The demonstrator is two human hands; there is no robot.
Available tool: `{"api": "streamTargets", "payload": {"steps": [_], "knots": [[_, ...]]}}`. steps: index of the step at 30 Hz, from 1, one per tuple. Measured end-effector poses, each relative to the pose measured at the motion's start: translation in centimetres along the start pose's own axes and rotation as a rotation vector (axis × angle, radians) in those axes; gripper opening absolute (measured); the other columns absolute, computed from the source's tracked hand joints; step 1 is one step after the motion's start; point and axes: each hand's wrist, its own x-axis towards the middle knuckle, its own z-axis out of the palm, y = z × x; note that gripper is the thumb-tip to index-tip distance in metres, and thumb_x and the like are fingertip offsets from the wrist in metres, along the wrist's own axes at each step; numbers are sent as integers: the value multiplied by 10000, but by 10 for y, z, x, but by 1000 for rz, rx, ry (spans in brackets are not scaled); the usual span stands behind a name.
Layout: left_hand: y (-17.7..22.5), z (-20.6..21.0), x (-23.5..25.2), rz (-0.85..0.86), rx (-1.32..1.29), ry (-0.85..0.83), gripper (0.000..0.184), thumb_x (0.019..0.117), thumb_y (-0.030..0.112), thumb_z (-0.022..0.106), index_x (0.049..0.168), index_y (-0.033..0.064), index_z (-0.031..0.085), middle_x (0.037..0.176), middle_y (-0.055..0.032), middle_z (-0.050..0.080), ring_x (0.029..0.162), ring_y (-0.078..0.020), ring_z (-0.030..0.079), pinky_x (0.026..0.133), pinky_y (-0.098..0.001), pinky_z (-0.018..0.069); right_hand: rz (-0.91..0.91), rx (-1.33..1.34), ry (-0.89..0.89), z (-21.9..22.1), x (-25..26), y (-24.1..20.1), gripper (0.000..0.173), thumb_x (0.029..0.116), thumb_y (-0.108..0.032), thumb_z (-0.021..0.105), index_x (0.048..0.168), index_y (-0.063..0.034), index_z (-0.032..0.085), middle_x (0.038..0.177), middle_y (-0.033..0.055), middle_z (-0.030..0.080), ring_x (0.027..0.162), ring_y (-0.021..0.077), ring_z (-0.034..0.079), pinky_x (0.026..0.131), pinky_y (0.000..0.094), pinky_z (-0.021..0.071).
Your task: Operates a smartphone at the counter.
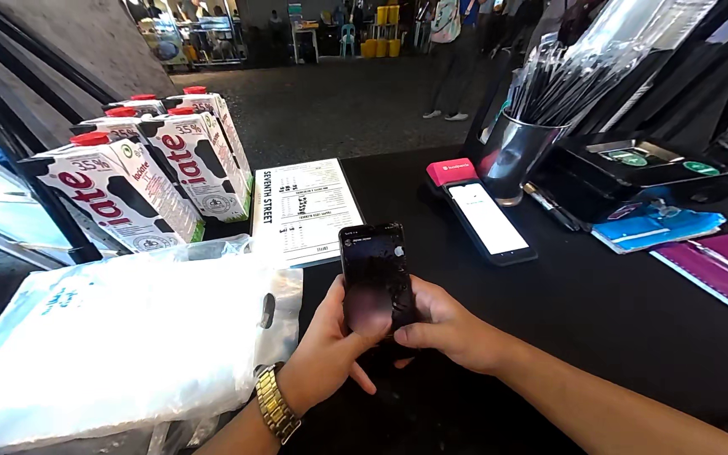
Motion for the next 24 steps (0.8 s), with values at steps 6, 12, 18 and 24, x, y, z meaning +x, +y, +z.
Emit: {"api": "streamTargets", "payload": {"steps": [6,12,18,24], "knots": [[-1,-1,-1,-3,-31,-8,529,1036,313,585,1476,153,338,1169,-93,647,954,-252,735,474,-417,631,-42,-93,111,8,2,3,416,954,-87,686,1340,-47,537,1164,75,709,1024,183,717,826,353,638],[-3,-2,-1,25,-41,-1,536,1055,415,522,1477,143,335,1179,-90,639,967,-249,734,460,-426,628,93,147,24,-4,1,-2,457,917,-73,379,1353,-98,516,1210,103,679,1053,238,706,763,451,637],[-1,2,-1,-20,10,-19,794,908,253,786,1486,155,250,1240,-89,649,972,-258,741,478,-406,638,29,-1,-3,-2,0,-1,491,931,-13,548,1408,-84,450,1239,72,674,1077,196,698,827,396,636],[-3,1,-1,-12,-13,-50,960,790,247,894,1478,180,228,1247,-102,641,963,-264,741,493,-387,641,-61,-99,-27,2,-1,2,713,883,-238,815,1450,-101,407,1232,72,675,1008,193,716,787,345,646]]}}
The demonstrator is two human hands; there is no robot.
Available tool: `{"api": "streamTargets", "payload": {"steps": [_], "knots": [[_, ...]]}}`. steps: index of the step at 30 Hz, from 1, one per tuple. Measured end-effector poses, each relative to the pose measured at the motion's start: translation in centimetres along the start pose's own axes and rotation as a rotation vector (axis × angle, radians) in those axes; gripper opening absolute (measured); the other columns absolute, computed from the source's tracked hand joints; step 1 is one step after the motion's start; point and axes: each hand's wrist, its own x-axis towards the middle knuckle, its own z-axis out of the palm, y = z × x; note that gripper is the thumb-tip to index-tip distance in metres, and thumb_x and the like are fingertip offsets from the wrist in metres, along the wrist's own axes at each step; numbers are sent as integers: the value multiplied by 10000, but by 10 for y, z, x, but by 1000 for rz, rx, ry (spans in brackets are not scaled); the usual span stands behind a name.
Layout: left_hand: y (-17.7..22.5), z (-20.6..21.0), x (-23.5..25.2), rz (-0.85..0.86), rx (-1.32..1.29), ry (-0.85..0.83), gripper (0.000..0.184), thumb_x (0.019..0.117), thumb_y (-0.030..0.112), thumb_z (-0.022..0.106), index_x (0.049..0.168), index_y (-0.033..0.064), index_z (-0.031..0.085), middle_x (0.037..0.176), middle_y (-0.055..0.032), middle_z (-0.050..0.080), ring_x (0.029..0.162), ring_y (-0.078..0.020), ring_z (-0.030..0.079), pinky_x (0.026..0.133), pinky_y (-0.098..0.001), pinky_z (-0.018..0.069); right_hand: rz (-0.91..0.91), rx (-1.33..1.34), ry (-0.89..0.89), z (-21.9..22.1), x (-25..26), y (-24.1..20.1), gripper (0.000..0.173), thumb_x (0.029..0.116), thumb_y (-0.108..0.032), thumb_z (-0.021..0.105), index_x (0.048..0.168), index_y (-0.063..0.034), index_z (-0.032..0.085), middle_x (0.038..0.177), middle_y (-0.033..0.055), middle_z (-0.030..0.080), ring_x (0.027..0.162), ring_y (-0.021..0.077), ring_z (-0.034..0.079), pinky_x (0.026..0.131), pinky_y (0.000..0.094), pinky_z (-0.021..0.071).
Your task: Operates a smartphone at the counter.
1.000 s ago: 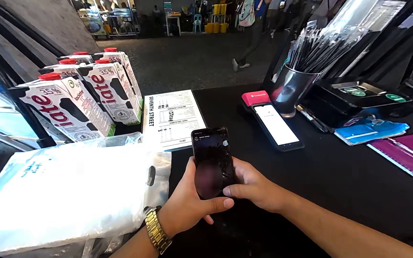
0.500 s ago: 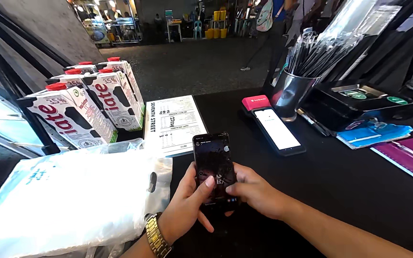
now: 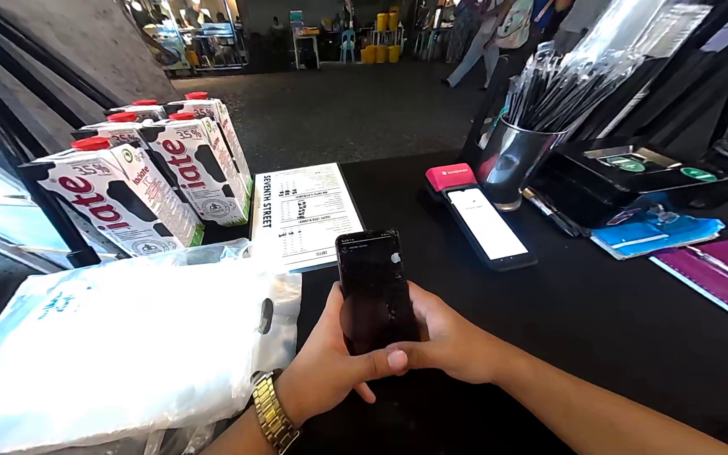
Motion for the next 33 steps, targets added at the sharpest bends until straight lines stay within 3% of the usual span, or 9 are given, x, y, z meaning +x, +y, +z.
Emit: {"api": "streamTargets", "payload": {"steps": [5,7,9,13,17,23,28,33], "knots": [[-2,-4,1,46,-21,-49,994,756,331,910,1465,187,228,1243,-89,635,966,-247,739,500,-375,641,-3,0,-18,-3,2,0,758,848,-297,846,1447,-127,415,1235,73,674,1043,196,708,804,345,640],[-2,-3,1,29,-26,-57,987,752,308,916,1457,201,234,1229,-84,645,956,-245,741,507,-368,641,7,-15,-19,-4,0,0,802,824,-346,859,1464,-158,413,1264,49,668,1114,174,686,883,340,622],[-3,-3,1,22,-28,-53,1002,745,282,922,1466,206,230,1228,-88,648,957,-249,741,513,-370,643,11,-11,-21,-4,-1,1,819,810,-306,873,1470,-161,409,1283,54,661,1152,181,674,930,352,608],[-5,-4,2,66,-33,-59,1023,743,238,924,1476,178,213,1247,-107,636,957,-267,741,499,-379,643,-23,14,-46,-4,2,0,826,825,-214,862,1479,-102,370,1315,75,638,1180,194,658,962,366,596],[-6,-4,2,74,-22,-48,1032,729,246,931,1471,177,217,1231,-99,648,907,-257,746,486,-373,638,-36,-1,-44,-5,2,1,870,824,-219,863,1493,-57,332,1341,88,620,1204,198,644,984,376,588],[-8,-5,0,93,-59,-55,1044,737,197,922,1475,148,186,1254,-109,636,953,-277,740,494,-381,640,-73,20,-59,-4,3,5,876,826,-157,851,1499,-13,309,1371,108,597,1245,206,616,1046,384,549],[-5,-2,-2,56,-48,-20,1066,726,195,925,1465,111,163,1272,-110,632,970,-285,740,511,-403,647,-75,42,-61,-3,2,4,868,817,-136,851,1489,-25,313,1359,98,608,1231,211,628,1007,394,571],[-7,-4,-3,54,-15,-31,1067,724,244,933,1484,156,187,1284,-95,625,956,-271,740,491,-384,642,-58,16,-64,-3,3,5,850,825,-180,859,1486,-49,342,1340,95,619,1201,203,644,986,376,583]]}}
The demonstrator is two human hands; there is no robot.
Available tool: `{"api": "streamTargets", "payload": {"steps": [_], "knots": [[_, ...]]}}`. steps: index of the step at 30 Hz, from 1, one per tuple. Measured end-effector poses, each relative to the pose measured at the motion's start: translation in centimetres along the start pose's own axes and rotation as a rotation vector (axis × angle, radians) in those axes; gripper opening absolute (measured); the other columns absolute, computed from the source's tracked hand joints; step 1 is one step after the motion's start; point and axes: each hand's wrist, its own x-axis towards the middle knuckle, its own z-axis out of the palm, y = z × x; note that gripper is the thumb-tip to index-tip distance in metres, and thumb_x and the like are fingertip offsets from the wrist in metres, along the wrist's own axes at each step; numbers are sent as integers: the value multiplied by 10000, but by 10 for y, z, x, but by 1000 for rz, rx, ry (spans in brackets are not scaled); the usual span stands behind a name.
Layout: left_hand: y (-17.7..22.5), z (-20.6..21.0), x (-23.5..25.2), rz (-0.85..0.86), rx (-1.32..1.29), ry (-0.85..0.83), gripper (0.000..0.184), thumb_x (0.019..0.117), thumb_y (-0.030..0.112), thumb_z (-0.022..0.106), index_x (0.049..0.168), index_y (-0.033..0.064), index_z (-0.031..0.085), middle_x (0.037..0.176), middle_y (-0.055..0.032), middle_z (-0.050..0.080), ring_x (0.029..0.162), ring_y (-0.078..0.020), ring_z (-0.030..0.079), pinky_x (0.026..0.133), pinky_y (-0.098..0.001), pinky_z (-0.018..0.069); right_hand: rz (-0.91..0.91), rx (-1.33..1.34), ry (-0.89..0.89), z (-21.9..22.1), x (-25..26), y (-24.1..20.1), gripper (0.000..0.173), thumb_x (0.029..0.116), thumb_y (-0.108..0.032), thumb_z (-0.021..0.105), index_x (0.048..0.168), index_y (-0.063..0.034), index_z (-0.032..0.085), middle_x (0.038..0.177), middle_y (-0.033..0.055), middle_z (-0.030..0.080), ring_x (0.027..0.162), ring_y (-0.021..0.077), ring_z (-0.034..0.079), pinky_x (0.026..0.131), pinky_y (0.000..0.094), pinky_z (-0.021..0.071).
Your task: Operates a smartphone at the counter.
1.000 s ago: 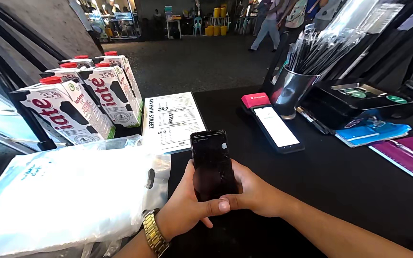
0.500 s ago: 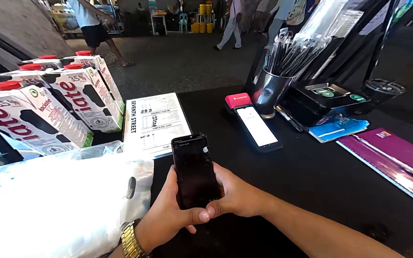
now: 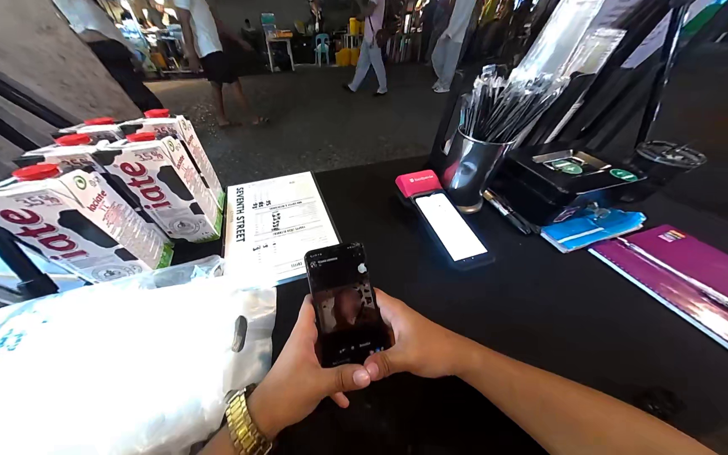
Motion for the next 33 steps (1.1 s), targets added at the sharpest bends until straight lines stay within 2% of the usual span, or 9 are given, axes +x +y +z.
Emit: {"api": "streamTargets", "payload": {"steps": [2,6,9,12,16,22,27,33], "knots": [[2,0,2,-8,8,2,1055,724,250,934,1476,165,199,1266,-95,633,922,-268,745,490,-383,642,15,-10,-3,-1,2,-4,837,826,-185,858,1485,-65,355,1331,93,625,1196,200,647,989,370,581],[9,2,3,-90,29,26,967,735,246,931,1464,236,296,1218,-85,665,907,-271,745,516,-393,647,72,-36,17,0,-1,-7,736,841,-197,836,1451,-149,427,1189,73,685,980,181,709,794,340,632],[12,3,1,-150,12,34,928,752,175,907,1453,273,307,1197,-104,677,875,-301,746,513,-407,636,116,-34,19,1,-3,-6,741,840,-218,837,1457,-202,427,1165,92,694,910,208,722,720,347,638],[13,3,2,-147,11,24,914,764,155,894,1450,276,303,1201,-109,671,888,-303,744,513,-404,634,125,-45,27,0,-2,-7,774,819,-267,864,1456,-214,428,1172,90,693,924,219,724,726,352,642],[11,2,3,-138,12,10,944,742,219,925,1451,282,305,1212,-107,668,875,-293,746,507,-397,632,132,-54,42,0,-3,-8,802,805,-247,872,1464,-204,419,1194,85,690,975,220,722,775,356,642],[10,0,4,-145,-3,-2,966,743,190,923,1463,274,286,1232,-109,657,901,-296,744,511,-392,637,118,-44,22,-3,-1,-6,799,809,-237,872,1464,-188,418,1218,82,684,1030,212,713,826,355,636],[10,1,3,-151,0,2,946,751,167,913,1458,282,295,1225,-105,666,900,-294,745,519,-387,636,127,-60,26,-2,-1,-8,799,799,-238,879,1459,-201,430,1175,76,700,943,198,727,782,334,639],[10,1,4,-135,0,-11,927,761,166,906,1452,291,301,1219,-111,666,904,-299,745,520,-394,635,120,-50,20,-3,-2,-7,806,801,-244,878,1465,-202,423,1200,84,687,984,213,719,808,349,636]]}}
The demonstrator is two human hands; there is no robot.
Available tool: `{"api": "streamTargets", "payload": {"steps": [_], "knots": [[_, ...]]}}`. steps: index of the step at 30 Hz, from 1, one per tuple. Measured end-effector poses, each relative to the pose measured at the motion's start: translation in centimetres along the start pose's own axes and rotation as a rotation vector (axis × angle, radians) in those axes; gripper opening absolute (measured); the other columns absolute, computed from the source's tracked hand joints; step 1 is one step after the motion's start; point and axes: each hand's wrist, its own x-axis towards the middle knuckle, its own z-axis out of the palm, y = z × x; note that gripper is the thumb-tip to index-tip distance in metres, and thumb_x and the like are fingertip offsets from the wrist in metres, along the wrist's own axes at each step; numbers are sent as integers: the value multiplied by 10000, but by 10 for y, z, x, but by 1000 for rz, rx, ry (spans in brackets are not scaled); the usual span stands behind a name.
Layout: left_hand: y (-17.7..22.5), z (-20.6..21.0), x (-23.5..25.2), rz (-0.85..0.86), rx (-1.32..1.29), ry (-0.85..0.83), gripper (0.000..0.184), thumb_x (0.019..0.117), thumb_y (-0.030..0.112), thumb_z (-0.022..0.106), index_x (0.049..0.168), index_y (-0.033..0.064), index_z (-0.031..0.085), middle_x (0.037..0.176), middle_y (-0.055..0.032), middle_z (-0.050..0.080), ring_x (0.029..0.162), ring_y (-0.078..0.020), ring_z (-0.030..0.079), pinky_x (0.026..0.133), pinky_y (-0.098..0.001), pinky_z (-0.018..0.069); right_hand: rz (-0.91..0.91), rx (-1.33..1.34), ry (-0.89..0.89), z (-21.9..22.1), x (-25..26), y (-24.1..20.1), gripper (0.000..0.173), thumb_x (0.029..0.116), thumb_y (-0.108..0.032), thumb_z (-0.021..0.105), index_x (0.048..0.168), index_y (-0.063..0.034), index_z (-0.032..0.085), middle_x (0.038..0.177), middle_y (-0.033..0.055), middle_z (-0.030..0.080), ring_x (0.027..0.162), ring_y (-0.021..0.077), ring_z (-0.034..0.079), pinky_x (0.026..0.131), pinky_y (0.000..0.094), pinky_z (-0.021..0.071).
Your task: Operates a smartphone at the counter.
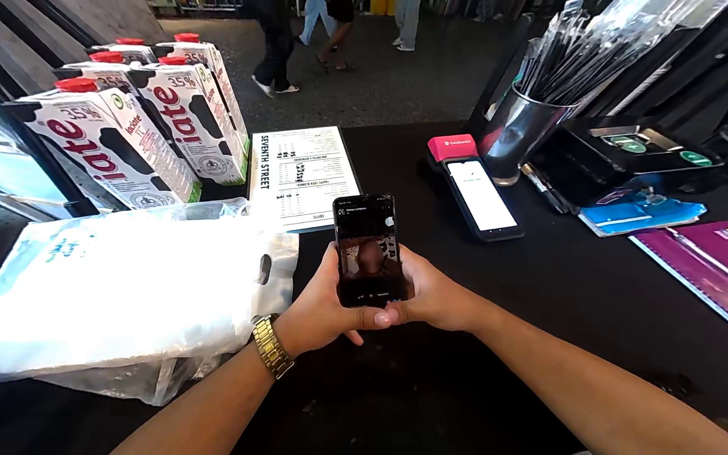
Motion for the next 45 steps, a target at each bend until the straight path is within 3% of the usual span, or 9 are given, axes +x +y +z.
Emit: {"api": "streamTargets", "payload": {"steps": [8,12,23,45], "knots": [[0,0,0,6,4,-6,918,761,170,907,1446,284,307,1207,-105,669,873,-285,745,511,-379,631,11,12,12,1,-1,1,794,796,-223,876,1452,-193,429,1191,87,691,978,214,722,787,347,640],[1,0,1,-1,16,-2,947,748,202,921,1456,281,297,1228,-102,659,901,-285,744,521,-389,638,-15,-22,15,0,0,1,810,794,-305,887,1461,-207,436,1200,72,690,988,207,719,805,350,640],[2,1,0,-17,10,4,908,766,158,903,1439,271,304,1213,-105,664,892,-276,744,526,-374,634,6,-27,16,0,0,0,820,790,-315,888,1462,-211,429,1201,75,692,979,216,725,808,355,642],[0,0,1,2,9,-13,950,765,154,906,1460,266,267,1224,-102,655,885,-274,742,529,-378,638,-2,-22,30,1,0,0,839,777,-272,899,1473,-204,436,1226,76,688,1036,220,714,857,361,633]]}}
